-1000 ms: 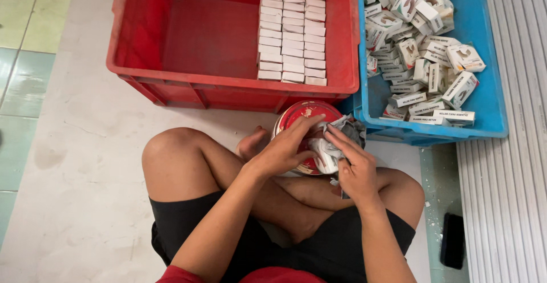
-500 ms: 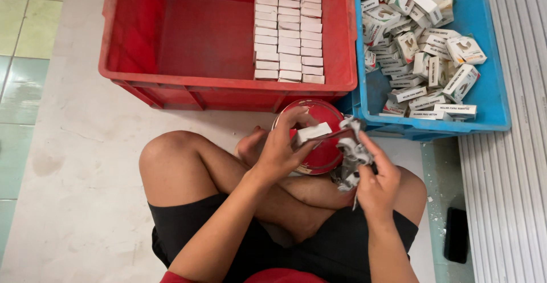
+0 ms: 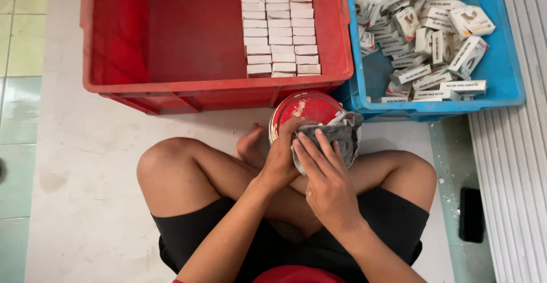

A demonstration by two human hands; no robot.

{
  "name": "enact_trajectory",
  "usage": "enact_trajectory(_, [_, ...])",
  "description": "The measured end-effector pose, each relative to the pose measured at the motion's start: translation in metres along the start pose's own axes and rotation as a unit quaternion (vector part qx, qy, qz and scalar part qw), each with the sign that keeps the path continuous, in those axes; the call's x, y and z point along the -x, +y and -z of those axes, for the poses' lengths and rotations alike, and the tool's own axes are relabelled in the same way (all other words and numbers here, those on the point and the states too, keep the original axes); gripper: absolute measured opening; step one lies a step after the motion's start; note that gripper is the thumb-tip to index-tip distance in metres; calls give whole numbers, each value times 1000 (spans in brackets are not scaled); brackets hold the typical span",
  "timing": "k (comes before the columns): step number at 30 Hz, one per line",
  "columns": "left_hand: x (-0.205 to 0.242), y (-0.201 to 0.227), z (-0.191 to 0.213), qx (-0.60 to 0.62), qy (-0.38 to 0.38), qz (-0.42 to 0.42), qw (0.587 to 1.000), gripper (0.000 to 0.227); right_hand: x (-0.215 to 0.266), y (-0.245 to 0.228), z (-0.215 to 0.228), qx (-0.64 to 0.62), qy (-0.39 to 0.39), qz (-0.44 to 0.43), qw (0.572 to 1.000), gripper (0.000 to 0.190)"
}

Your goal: The person picks up individual small boxes from a blue bin, wipes them with a cloth, and neatly stacks them inside a red bin.

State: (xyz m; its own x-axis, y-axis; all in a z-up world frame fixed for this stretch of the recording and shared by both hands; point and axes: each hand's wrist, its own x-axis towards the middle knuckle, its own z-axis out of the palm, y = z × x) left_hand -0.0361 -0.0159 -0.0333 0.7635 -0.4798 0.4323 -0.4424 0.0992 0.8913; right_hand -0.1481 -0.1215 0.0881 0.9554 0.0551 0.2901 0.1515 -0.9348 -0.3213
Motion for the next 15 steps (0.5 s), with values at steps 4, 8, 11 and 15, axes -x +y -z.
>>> enact_trajectory(4, [0,-10,-7,-35,-7,-3,999,73,0,10,8,16,-4,-22,1000,68])
enact_trajectory(8, [-14,2,-12,-7,7,-16,1000,67,0,31,12,26,37,-53,998,72])
enact_trajectory(11, [-17,17,-10,14,8,-1,1000,60,12,72,-16,25,-15,-112,993,68])
enact_trajectory(15, [-18,33,-1,-10,4,-17,1000,56,20,80,-21,28,-54,-168,984,70])
